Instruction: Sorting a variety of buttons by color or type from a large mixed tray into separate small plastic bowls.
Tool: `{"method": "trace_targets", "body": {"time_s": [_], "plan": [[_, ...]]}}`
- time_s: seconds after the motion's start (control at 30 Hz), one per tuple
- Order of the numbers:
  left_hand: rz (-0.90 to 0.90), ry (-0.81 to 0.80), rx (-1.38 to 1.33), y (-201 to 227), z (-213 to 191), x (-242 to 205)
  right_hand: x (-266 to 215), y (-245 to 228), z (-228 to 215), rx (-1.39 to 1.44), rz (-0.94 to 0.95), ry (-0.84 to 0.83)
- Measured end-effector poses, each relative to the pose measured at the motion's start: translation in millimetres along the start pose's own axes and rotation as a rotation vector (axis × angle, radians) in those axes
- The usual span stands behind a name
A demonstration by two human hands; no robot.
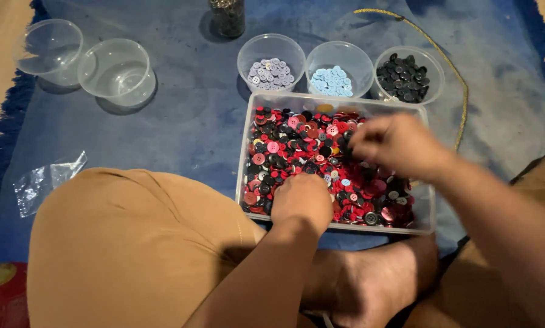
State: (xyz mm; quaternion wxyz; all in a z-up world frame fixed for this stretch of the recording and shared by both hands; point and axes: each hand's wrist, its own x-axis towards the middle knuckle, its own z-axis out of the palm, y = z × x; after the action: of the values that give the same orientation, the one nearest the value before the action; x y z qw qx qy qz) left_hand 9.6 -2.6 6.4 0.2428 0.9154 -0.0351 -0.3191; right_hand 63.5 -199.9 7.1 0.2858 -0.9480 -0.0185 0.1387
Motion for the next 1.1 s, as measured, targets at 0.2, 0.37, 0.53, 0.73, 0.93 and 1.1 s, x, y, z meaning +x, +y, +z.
{"method": "trace_targets", "body": {"time_s": [0.2, 0.37, 0.53, 0.73, 0.93, 1.1], "plan": [[0.164, 0.154, 0.053, -2.1, 2.7, -3.8, -5.1, 11.7, 36.3, -0.438, -0.056, -0.234], [0.213, 0.208, 0.151, -7.1, 16.7, 26.3, -12.4, 8.0, 40.1, -0.338, -0.007, -0.178], [0.238, 0.271, 0.250, -2.3, 24.4, 41.8, -6.8, 14.7, 54.8, -0.434, 0.001, -0.112], [0.287, 0.404, 0.390, -10.1, 27.3, 42.2, -13.0, 3.8, 53.7, -0.445, -0.092, -0.092], [0.333, 0.508, 0.383, -18.6, 37.5, 40.7, -11.0, 15.0, 54.8, -0.236, -0.114, -0.063], [0.424, 0.601, 0.434, -20.3, 44.0, 48.0, -16.2, 6.4, 51.1, -0.473, -0.198, -0.089]]}}
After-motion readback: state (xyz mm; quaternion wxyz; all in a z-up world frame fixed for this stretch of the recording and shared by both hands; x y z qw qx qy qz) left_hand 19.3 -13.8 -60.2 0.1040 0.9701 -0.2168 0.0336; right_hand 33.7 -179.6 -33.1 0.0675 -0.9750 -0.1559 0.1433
